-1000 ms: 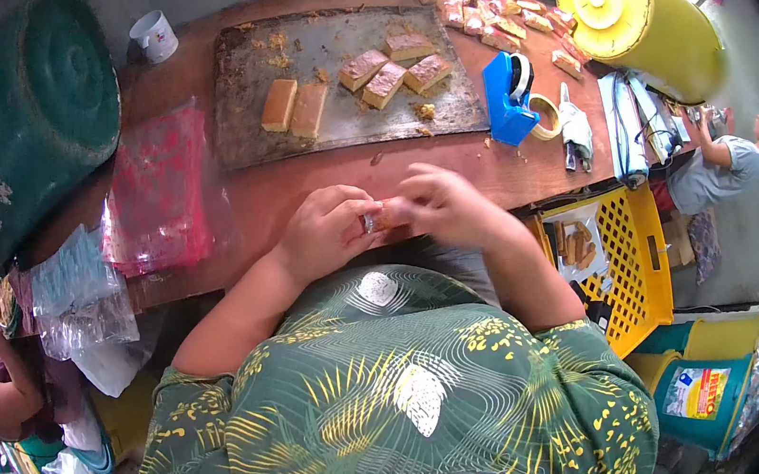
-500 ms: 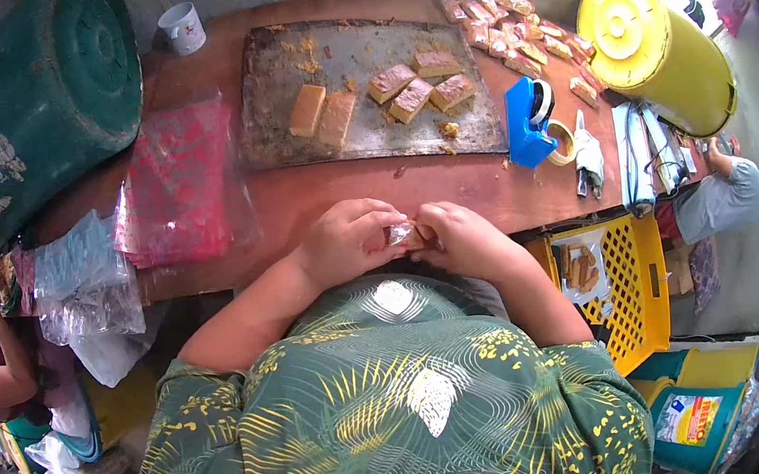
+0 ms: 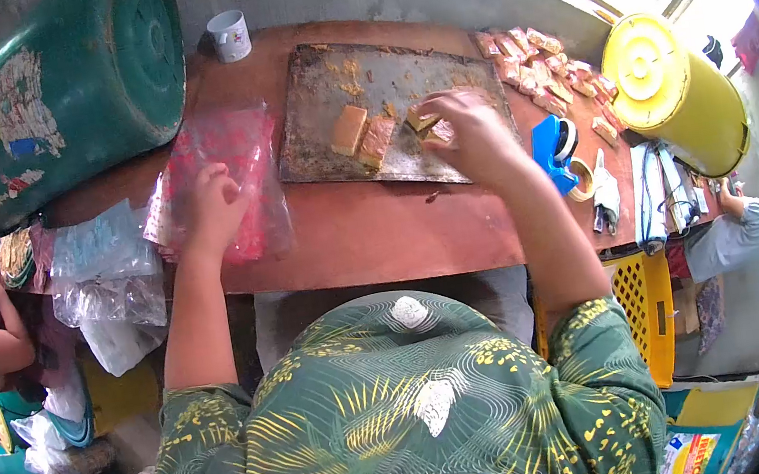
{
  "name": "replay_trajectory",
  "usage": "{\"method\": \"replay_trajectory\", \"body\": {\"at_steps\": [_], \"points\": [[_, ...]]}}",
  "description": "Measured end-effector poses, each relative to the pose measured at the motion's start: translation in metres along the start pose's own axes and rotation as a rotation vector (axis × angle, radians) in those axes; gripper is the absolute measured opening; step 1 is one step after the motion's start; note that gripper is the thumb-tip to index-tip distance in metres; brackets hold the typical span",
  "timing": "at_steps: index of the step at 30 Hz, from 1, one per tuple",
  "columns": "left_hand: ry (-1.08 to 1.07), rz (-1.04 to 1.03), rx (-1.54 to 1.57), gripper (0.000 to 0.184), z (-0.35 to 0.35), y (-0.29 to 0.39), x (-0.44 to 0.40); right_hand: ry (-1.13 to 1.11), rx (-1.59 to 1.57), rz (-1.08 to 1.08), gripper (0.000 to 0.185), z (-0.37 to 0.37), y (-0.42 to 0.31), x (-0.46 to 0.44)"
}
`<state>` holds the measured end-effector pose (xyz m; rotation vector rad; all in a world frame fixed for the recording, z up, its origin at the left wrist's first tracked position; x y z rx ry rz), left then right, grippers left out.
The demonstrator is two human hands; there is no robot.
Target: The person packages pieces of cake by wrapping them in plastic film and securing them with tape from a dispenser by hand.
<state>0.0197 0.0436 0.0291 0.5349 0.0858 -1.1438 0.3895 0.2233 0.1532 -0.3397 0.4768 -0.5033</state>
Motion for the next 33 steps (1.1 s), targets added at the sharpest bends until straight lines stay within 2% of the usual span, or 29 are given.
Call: {"method": "replay_trajectory", "body": {"at_steps": [2,4,8,10,11,12,15,16,17,18,19,20,21,23,25,27,29,31,32,33], "points": [[-0.009,0.033,0.094,0.026,-0.004,-0.006,0.002,-0.13,0.069,-0.043,0.048,-0.042,0.01,-0.02],[-0.03,0.089,0.18,0.025,0.004,-0.001,0.003,-0.132,0.136,-0.06,0.047,-0.073,0.018,-0.035],[-0.013,-0.006,0.104,0.026,0.005,-0.009,0.005,-0.173,0.192,-0.074,0.046,-0.094,0.025,-0.044],[-0.09,0.002,0.099,0.025,0.011,0.0,0.005,-0.13,0.222,-0.032,0.043,-0.091,0.028,-0.047],[-0.043,-0.019,0.058,0.025,0.015,0.007,0.008,-0.109,0.239,-0.015,0.042,-0.088,0.03,-0.046],[0.004,-0.044,0.019,0.025,0.021,0.022,0.011,0.001,0.251,0.101,0.041,-0.079,0.025,-0.04],[0.11,-0.111,-0.022,0.027,0.019,0.054,0.013,0.247,0.029,0.057,0.045,-0.057,-0.001,-0.023],[0.135,-0.128,-0.019,0.028,0.015,0.062,0.016,0.228,-0.168,0.032,0.042,-0.065,-0.003,-0.016],[0.091,-0.122,-0.033,0.028,0.009,0.063,0.017,0.176,-0.429,-0.088,0.043,-0.081,-0.012,-0.003],[0.048,-0.121,-0.048,0.028,0.003,0.061,0.015,0.092,-0.864,-0.07,0.048,-0.117,0.0,0.011],[0.006,-0.123,-0.065,0.027,-0.002,0.059,0.013,-0.057,-1.499,-0.157,0.055,-0.136,-0.021,0.024],[-0.013,-0.103,-0.017,0.027,-0.005,0.053,0.011,-0.05,-1.632,-0.221,0.056,-0.15,-0.035,0.039],[-0.032,-0.082,0.029,0.026,-0.01,0.045,0.01,0.036,-1.611,-0.249,0.053,-0.152,-0.049,0.051],[-0.015,-0.079,0.076,0.026,-0.019,0.031,0.007,0.178,-1.468,-0.165,0.048,-0.178,-0.001,0.071],[0.06,-0.111,0.076,0.026,-0.026,0.021,0.007,0.372,-1.291,-0.363,0.043,-0.136,0.026,0.083],[0.017,-0.122,0.025,0.024,-0.003,0.043,0.011,0.52,-1.018,-0.382,0.039,-0.098,0.061,0.11],[-0.004,-0.166,-0.116,0.022,0.018,0.071,0.017,0.697,-1.01,-0.453,0.038,-0.063,0.071,0.14],[-0.005,-0.151,-0.088,0.02,0.012,0.065,0.017,0.871,-1.028,-0.34,0.039,-0.043,0.069,0.154],[-0.007,-0.142,-0.073,0.019,0.006,0.06,0.017,0.912,-1.031,-0.306,0.04,-0.035,0.062,0.159],[-0.015,-0.133,-0.054,0.018,0.0,0.053,0.017,0.829,-1.052,-0.321,0.04,-0.037,0.058,0.164]]}}
Point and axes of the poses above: each hand's wrist, its own x-axis away from the middle knuckle, its own z-axis out of the back of the hand, y = z × x, the point moved 3 cm from there along -x, towards the middle knuckle, and after that the axes turned 12 degrees about -x, right-handed, at the moved point
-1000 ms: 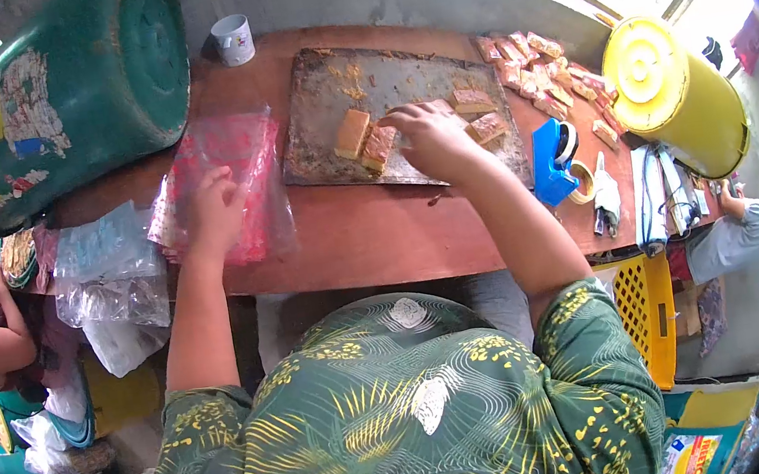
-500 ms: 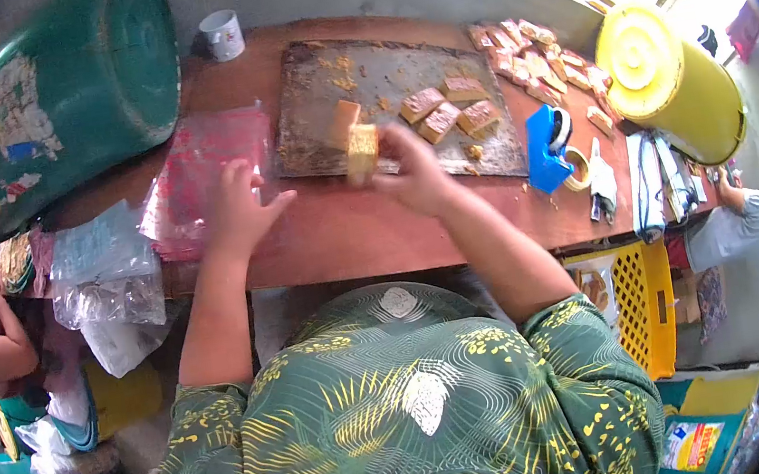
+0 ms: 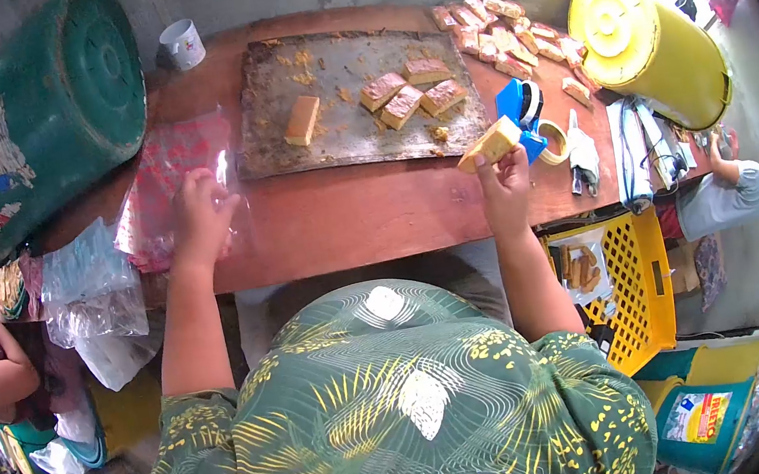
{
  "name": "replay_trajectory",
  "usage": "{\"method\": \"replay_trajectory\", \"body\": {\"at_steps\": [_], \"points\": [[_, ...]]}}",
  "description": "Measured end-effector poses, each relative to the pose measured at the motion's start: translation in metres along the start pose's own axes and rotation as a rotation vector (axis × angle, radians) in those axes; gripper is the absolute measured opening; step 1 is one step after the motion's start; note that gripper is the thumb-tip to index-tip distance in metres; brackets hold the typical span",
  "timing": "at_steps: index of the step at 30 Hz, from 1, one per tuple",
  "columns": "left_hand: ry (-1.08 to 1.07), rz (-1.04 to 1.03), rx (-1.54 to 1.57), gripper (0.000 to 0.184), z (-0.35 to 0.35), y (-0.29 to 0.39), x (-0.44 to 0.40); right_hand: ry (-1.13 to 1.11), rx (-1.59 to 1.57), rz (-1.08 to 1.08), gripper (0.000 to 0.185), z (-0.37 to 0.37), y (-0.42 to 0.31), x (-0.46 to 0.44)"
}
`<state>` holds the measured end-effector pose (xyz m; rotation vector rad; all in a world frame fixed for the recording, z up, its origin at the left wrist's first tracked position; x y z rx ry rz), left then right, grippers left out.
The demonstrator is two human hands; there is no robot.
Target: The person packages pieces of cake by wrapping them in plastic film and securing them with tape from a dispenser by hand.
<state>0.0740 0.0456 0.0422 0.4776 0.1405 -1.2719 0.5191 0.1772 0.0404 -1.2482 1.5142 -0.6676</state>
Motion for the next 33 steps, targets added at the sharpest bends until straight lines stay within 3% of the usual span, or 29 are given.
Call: {"method": "replay_trajectory", "body": {"at_steps": [2,3,5,8,11,13,15,16,18,19,21,24,26,28,31,33], "points": [[-0.009,0.012,0.036,0.017,-0.013,-0.015,-0.001,-0.118,0.012,-0.1,0.039,0.002,-0.001,0.013],[0.022,-0.015,0.036,0.017,-0.014,-0.018,-0.002,-0.178,-0.034,0.004,0.038,-0.005,0.003,0.019],[0.082,-0.066,0.033,0.019,-0.015,-0.024,-0.001,-0.143,-0.039,0.004,0.039,0.002,0.012,0.026],[0.044,0.055,0.222,0.015,-0.021,-0.056,-0.009,-0.033,-0.014,-0.003,0.041,0.016,0.021,0.026],[0.483,0.291,0.366,0.011,-0.004,-0.07,-0.007,0.046,0.052,0.051,0.041,0.026,0.023,0.022],[0.708,0.156,0.22,0.008,0.018,-0.035,-0.014,0.021,-0.058,0.05,0.038,0.024,0.023,0.023],[0.752,-0.064,0.183,0.006,0.032,0.022,-0.019,0.028,-0.152,0.049,0.037,0.025,0.023,0.021],[0.681,-0.213,0.216,0.003,0.032,0.056,-0.021,0.049,-0.194,0.044,0.037,0.029,0.026,0.019],[0.331,-0.288,0.403,0.004,0.022,0.13,-0.01,0.101,-0.365,-0.01,0.036,0.033,0.026,0.016],[0.072,-0.31,0.564,0.017,-0.005,0.146,0.001,0.133,-0.495,-0.059,0.036,0.033,0.023,0.014],[-0.161,-0.485,0.4,0.014,-0.046,0.176,0.024,0.157,-0.675,-0.121,0.035,0.035,0.023,0.008],[-0.207,-0.584,0.276,0.029,-0.054,0.198,0.043,0.17,-0.739,-0.148,0.034,0.037,0.024,-0.001],[-0.235,-0.458,0.452,0.038,-0.048,0.191,0.036,0.229,-0.672,-0.149,0.034,0.036,0.022,-0.005],[-0.3,-0.185,0.756,0.045,-0.039,0.163,0.019,0.182,-0.661,-0.156,0.034,0.031,0.02,-0.004],[0.086,-0.027,0.074,0.038,-0.037,0.113,0.021,0.091,-0.739,-0.272,0.034,0.012,0.017,0.01],[0.052,-0.122,0.036,0.035,-0.036,0.116,0.033,0.015,-0.815,-0.382,0.033,-0.015,0.024,0.019]]}}
Point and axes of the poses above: each hand's wrist, its own x-axis away from the middle knuckle, its own z-axis out of the back of the hand, y = z × x, the point moved 3 cm from there along -x, towards the middle knuckle, and after that the axes turned 12 degrees about -x, right-handed, at the moved point
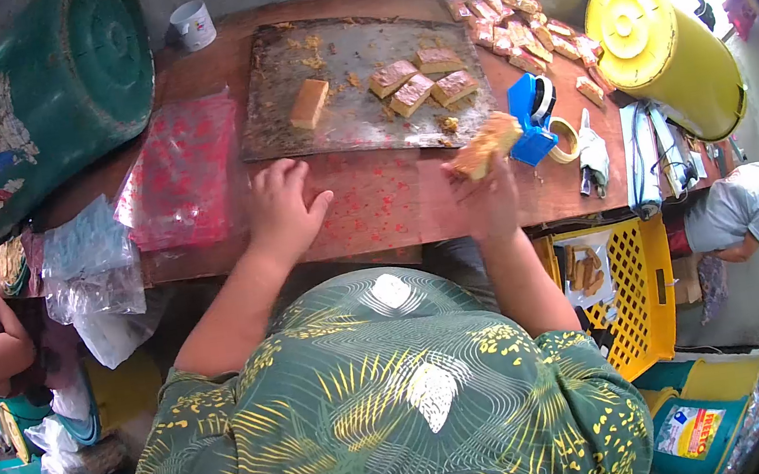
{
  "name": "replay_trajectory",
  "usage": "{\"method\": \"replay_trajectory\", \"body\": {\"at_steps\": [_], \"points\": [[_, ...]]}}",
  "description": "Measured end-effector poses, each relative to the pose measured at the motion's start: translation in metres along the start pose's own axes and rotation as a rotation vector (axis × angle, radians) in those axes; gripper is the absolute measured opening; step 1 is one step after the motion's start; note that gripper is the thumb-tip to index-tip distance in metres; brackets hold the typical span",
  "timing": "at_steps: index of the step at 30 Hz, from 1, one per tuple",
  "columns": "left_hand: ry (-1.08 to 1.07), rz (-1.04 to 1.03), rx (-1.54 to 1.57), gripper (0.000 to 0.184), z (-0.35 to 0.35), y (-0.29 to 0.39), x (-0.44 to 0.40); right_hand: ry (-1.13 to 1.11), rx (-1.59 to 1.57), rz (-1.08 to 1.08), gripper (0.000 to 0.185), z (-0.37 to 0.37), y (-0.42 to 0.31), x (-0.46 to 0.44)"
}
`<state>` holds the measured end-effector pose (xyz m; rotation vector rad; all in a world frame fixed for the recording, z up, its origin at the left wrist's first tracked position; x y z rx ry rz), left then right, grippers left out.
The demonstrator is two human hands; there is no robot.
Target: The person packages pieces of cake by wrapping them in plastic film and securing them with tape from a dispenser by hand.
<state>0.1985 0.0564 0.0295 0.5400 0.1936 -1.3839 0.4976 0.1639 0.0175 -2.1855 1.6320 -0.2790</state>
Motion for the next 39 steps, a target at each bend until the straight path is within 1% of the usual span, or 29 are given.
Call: {"method": "replay_trajectory", "body": {"at_steps": [1,2,5,7,8,11,12,15,16,19,20,21,22,23,25,26,28,29,30,32,33,35,36,38,39], "points": [[-0.02,-0.048,-0.016,0.034,0.001,0.004,0.004,-0.02,-0.027,-0.065,0.033,-0.007,0.018,0.001],[-0.021,-0.05,0.059,0.022,-0.003,0.007,0.004,-0.039,-0.053,-0.131,0.032,-0.013,0.036,0.004],[-0.173,-0.067,0.234,0.017,-0.003,0.013,-0.008,-0.131,0.02,-0.227,0.032,-0.028,0.074,0.005],[-0.323,0.295,0.604,0.014,-0.009,0.013,-0.009,-0.086,0.042,-0.216,0.033,-0.038,0.08,0.002],[-0.324,0.328,0.67,0.02,-0.009,0.013,-0.012,-0.062,0.052,-0.209,0.034,-0.04,0.08,0.001],[-0.327,0.436,0.869,0.041,-0.014,0.007,-0.023,-0.084,0.076,-0.242,0.034,-0.024,0.075,-0.003],[-0.342,0.403,0.926,0.042,-0.019,0.006,-0.025,-0.07,0.061,-0.248,0.035,-0.022,0.073,-0.002],[-0.469,0.28,0.933,0.02,-0.031,0.012,-0.026,-0.101,0.14,-0.288,0.035,-0.024,0.065,0.001],[-0.406,0.297,0.861,0.023,-0.03,0.017,-0.025,-0.073,0.159,-0.271,0.034,-0.027,0.062,0.002],[-0.408,0.232,0.651,0.041,-0.019,0.021,-0.027,-0.013,0.165,-0.245,0.032,-0.031,0.054,0.004],[-0.43,0.231,0.52,0.051,-0.015,0.025,-0.029,-0.009,0.137,-0.255,0.032,-0.028,0.053,0.002],[-0.404,0.229,0.57,0.052,-0.015,0.025,-0.028,-0.003,0.108,-0.263,0.031,-0.032,0.053,0.003],[-0.377,0.224,0.619,0.053,-0.017,0.025,-0.028,0.037,0.089,-0.224,0.028,-0.045,0.056,0.006],[-0.35,0.217,0.669,0.055,-0.018,0.027,-0.028,0.04,0.105,-0.182,0.028,-0.041,0.06,0.006],[-0.27,0.243,0.633,0.056,-0.019,0.016,-0.031,0.047,0.138,-0.093,0.026,-0.02,0.067,0.003],[-0.231,0.256,0.613,0.056,-0.018,0.008,-0.032,0.0,0.159,-0.035,0.025,-0.011,0.067,0.002],[-0.164,0.316,0.596,0.039,0.012,-0.006,-0.035,-0.001,0.189,0.031,0.024,-0.014,0.064,0.004],[-0.141,0.343,0.447,0.035,0.019,-0.026,-0.039,-0.003,0.204,0.062,0.023,-0.016,0.063,0.004],[-0.117,0.37,0.298,0.033,0.025,-0.049,-0.044,-0.005,0.226,0.044,0.023,-0.018,0.062,0.005],[0.104,0.398,0.195,0.035,0.033,-0.089,-0.043,-0.011,0.265,0.008,0.024,-0.022,0.06,0.006],[0.214,0.409,0.141,0.038,0.046,-0.09,-0.045,-0.014,0.286,0.008,0.024,-0.019,0.061,0.006],[0.455,0.181,-0.11,0.048,0.069,-0.072,-0.043,-0.025,0.328,0.008,0.025,-0.012,0.065,0.003],[0.571,0.063,-0.233,0.054,0.078,-0.053,-0.04,-0.033,0.366,0.005,0.027,-0.011,0.067,0.002],[0.333,-0.144,0.011,0.061,0.064,-0.013,-0.028,-0.05,0.447,-0.005,0.029,-0.01,0.067,0.001],[0.228,-0.212,-0.05,0.064,0.056,0.007,-0.017,-0.082,0.512,-0.001,0.032,-0.015,0.066,0.001]]}}
Point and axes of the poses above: each hand's wrist, its own x-axis away from the middle knuckle, its own z-axis out of the back of the hand, y = z × x, the point moved 3 cm from there along -x, towards the middle knuckle, and after that the axes turned 12 degrees about -x, right-handed, at the moved point
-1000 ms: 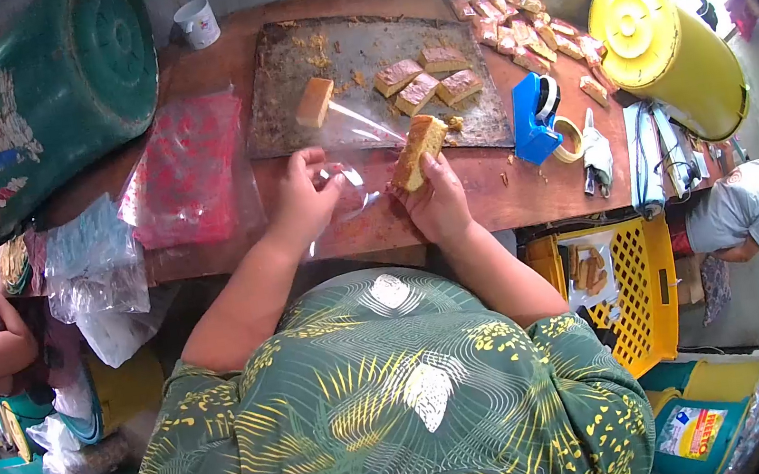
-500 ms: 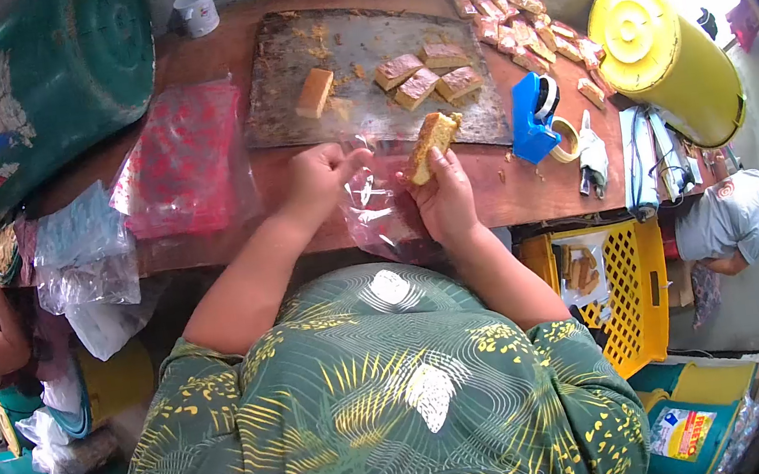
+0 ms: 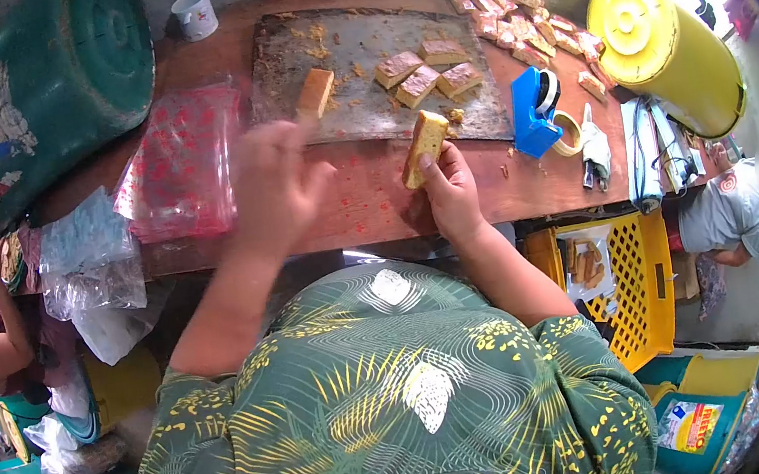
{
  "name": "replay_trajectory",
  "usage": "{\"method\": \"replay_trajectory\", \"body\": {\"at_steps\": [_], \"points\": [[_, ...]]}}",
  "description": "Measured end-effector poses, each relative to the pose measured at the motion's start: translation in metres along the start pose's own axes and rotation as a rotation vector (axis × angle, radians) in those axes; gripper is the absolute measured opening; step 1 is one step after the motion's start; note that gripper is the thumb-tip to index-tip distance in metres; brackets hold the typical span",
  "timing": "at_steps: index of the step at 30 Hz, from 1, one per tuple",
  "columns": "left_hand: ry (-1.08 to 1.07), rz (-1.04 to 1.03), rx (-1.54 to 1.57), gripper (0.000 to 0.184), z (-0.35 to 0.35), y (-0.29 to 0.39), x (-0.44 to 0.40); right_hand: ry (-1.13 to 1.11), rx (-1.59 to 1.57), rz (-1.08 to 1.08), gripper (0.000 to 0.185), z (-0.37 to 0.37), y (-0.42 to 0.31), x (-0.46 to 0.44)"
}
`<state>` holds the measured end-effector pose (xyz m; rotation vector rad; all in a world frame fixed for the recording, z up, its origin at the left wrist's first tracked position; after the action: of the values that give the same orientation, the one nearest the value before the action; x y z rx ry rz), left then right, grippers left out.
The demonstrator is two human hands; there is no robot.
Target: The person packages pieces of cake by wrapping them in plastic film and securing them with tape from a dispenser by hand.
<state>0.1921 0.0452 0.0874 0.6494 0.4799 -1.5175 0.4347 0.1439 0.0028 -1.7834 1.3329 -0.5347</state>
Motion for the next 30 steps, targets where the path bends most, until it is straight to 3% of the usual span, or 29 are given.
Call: {"method": "replay_trajectory", "body": {"at_steps": [2,4,5,8,9,16,18,21,23,26,30], "points": [[-0.242,-0.076,-0.037,0.073,-0.015,0.022,0.016,-0.061,0.13,0.019,0.039,-0.013,-0.015,-0.001],[-0.514,-0.078,-0.025,0.082,-0.035,0.028,0.031,-0.212,0.642,0.081,0.045,-0.019,-0.039,-0.008],[-0.531,-0.052,0.017,0.083,-0.038,0.025,0.033,-0.281,0.9,0.11,0.048,-0.02,-0.045,-0.012],[-0.565,-0.006,0.103,0.086,-0.044,0.019,0.034,-0.474,1.177,0.26,0.05,-0.018,-0.043,-0.019],[-0.562,-0.005,0.099,0.087,-0.044,0.019,0.034,-0.482,1.14,0.172,0.05,-0.014,-0.038,-0.02],[-0.559,-0.022,0.114,0.088,-0.04,0.018,0.03,-0.56,1.165,0.106,0.055,-0.005,-0.039,-0.02],[-0.642,-0.039,0.094,0.082,-0.031,0.019,0.018,-0.576,1.176,0.08,0.061,-0.003,-0.04,-0.019],[-0.578,-0.068,0.065,0.073,-0.042,0.013,-0.004,-0.445,1.296,0.352,0.072,-0.01,-0.052,0.0],[-0.423,-0.097,0.005,0.061,-0.048,0.007,-0.028,-0.49,1.334,0.403,0.077,0.006,-0.065,0.021],[-0.348,-0.175,-0.015,0.059,-0.072,0.007,-0.057,-0.54,1.458,0.43,0.078,0.034,-0.08,0.053],[-0.406,-0.244,-0.055,0.042,-0.106,0.018,-0.066,-0.426,1.707,0.504,0.078,0.062,-0.073,0.067]]}}
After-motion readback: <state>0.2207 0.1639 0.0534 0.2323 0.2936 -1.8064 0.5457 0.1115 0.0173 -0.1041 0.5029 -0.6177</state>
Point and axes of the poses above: each hand's wrist, its own x-axis away from the middle knuckle, its own z-axis out of the back of the hand, y = z × x, the point moved 3 cm from there along -x, towards the middle knuckle, and after that the axes turned 12 degrees about -x, right-handed, at the moved point
